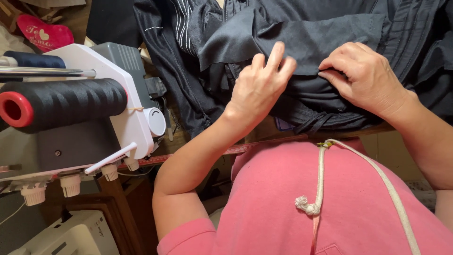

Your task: Aligning a fabric patch onto a garment, securing it with pins, and trimming the excess with scissors.

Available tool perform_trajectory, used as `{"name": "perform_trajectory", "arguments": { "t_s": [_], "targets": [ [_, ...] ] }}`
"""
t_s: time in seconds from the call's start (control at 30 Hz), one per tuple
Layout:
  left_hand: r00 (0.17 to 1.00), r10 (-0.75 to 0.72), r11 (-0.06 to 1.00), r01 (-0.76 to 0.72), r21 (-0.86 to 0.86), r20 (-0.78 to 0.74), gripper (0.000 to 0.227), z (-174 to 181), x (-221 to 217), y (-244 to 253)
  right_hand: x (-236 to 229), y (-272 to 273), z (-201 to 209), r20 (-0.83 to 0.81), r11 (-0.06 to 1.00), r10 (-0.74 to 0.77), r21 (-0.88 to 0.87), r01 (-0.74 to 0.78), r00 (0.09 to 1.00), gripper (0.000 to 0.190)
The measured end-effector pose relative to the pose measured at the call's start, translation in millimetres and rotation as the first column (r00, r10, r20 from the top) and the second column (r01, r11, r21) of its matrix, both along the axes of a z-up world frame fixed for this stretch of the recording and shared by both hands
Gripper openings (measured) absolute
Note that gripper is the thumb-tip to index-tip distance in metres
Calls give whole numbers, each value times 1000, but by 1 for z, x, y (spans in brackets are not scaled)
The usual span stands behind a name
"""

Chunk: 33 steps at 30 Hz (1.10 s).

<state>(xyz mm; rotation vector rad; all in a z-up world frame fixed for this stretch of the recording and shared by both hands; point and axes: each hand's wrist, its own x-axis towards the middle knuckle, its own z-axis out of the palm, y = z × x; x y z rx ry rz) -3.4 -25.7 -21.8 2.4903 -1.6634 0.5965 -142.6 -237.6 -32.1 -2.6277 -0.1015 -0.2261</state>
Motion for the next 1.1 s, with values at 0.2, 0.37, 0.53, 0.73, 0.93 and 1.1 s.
{"name": "perform_trajectory", "arguments": {
  "t_s": [0.2, 0.37, 0.53, 0.73, 0.93, 1.1],
  "targets": [
    [999, -45, 999, 45, -15, 0, 26, -13, 6, 2, -4, -7, -12, 114, 1000, 4, 29, -7, 994, 12],
    [992, -79, 997, 79, 3, -96, 12, 31, -8, -17, -1, -1, 7, 116, 1000, 25, -2, -25, 993, 7],
    [938, -140, 984, 166, 57, -316, 61, -13, -31, -57, -7, 3, 6, 172, 928, -142, -319, 192, 975, 11],
    [940, -6, 946, 116, 302, -342, 119, -20, -24, -56, -13, 5, -6, 59, 784, -212, -586, 206, 976, 67],
    [951, 30, 970, 46, 238, -307, 114, -28, -24, -65, -6, -14, 0, 73, 735, -219, -643, 213, 973, 54],
    [951, -86, 958, -3, -286, -297, 16, -48, -9, -99, -1, -71, -27, 155, 950, -252, -147, 275, 955, 16]
  ]
}}
